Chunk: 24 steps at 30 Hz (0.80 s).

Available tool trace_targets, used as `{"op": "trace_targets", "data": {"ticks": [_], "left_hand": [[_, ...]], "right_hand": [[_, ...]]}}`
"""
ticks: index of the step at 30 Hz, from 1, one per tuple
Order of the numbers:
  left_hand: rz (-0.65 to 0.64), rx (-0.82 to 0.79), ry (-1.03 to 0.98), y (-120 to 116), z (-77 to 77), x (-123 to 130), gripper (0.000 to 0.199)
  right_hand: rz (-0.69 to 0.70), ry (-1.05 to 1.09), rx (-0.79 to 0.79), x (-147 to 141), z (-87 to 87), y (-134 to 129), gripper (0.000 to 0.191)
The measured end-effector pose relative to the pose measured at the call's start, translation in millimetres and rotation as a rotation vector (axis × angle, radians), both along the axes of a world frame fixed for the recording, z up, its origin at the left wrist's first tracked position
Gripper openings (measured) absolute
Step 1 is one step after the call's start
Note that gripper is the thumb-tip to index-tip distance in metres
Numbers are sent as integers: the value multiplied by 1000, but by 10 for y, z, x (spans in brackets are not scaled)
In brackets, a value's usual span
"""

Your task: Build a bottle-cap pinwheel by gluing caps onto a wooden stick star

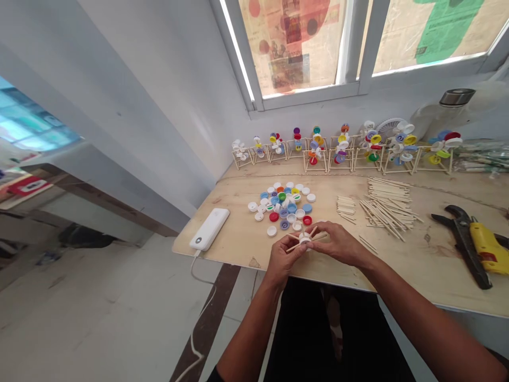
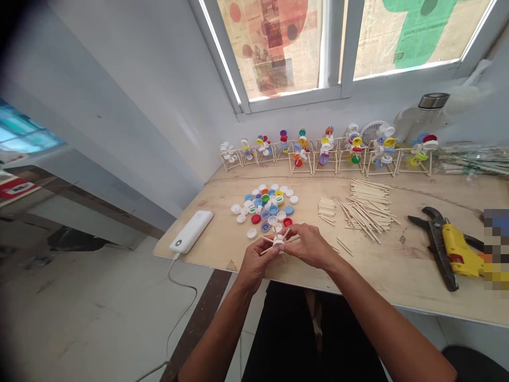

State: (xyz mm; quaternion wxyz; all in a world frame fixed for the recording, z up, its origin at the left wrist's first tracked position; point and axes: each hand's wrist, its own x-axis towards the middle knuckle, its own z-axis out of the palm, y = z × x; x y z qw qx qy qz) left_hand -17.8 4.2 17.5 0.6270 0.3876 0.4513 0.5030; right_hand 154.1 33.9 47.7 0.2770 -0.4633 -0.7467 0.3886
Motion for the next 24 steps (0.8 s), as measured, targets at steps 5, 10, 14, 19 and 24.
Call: {"op": "trace_targets", "data": {"ticks": [5, 10, 14, 19, 24], "left_hand": [[21, -7, 7, -47, 94, 62, 34], [7, -7, 23, -44, 77, 46, 37], [-20, -16, 21, -27, 29, 7, 37], [-12, -5, 11, -22, 8, -5, 37], [-23, -14, 1, -20, -3, -11, 37]], "right_hand": [[-12, 64, -51, -4, -52, -6, 21], [-29, 127, -107, 2, -62, -26, 22], [-31, 156, -113, -4, -67, -34, 23], [-34, 124, -79, -13, -72, -28, 25], [-39, 118, -58, -23, -62, -34, 25]]}}
